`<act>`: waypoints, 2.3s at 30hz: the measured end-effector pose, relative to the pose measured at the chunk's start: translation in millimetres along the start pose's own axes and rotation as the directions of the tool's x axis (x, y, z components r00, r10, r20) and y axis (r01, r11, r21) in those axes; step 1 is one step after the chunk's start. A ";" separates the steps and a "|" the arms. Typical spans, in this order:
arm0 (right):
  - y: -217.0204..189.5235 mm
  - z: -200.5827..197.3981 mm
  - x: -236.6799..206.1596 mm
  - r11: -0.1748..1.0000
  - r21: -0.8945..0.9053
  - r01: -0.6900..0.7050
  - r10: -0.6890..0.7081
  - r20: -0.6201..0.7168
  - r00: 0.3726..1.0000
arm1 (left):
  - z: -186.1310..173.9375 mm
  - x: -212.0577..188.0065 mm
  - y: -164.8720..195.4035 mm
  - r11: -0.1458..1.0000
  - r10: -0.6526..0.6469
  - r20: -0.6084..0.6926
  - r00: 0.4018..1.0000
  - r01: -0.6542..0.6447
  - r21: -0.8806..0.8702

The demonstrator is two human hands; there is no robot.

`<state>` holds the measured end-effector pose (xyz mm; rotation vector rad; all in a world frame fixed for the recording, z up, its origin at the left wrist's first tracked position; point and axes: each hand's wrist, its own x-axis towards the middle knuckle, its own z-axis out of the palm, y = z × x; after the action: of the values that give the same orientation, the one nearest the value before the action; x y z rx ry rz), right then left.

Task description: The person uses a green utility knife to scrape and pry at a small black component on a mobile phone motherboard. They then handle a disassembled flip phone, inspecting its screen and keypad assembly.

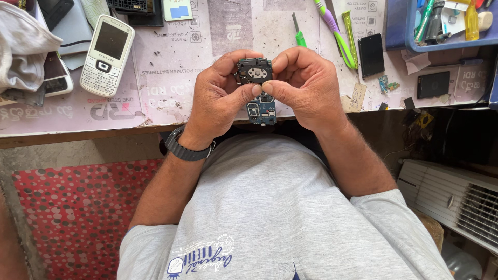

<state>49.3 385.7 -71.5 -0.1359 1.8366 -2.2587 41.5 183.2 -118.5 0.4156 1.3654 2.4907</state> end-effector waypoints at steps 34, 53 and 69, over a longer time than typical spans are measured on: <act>6.7 -3.7 0.3 0.977 0.209 -0.030 0.029 0.009 1.000 | 0.3 -0.5 -1.4 1.000 0.011 0.018 1.000 -0.011 -0.018; 9.4 -0.4 1.3 0.964 0.266 -0.001 -0.006 0.026 1.000 | -1.5 -1.3 -0.9 1.000 -0.006 0.028 1.000 0.006 0.026; 9.3 -3.7 -2.2 0.974 0.228 0.000 -0.012 0.052 0.999 | -0.8 -3.6 -3.0 0.998 0.004 0.055 0.998 -0.007 0.060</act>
<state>51.7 388.0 -81.3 -0.1608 1.5392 -2.4242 44.8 182.8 -121.8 0.4978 1.4223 2.4284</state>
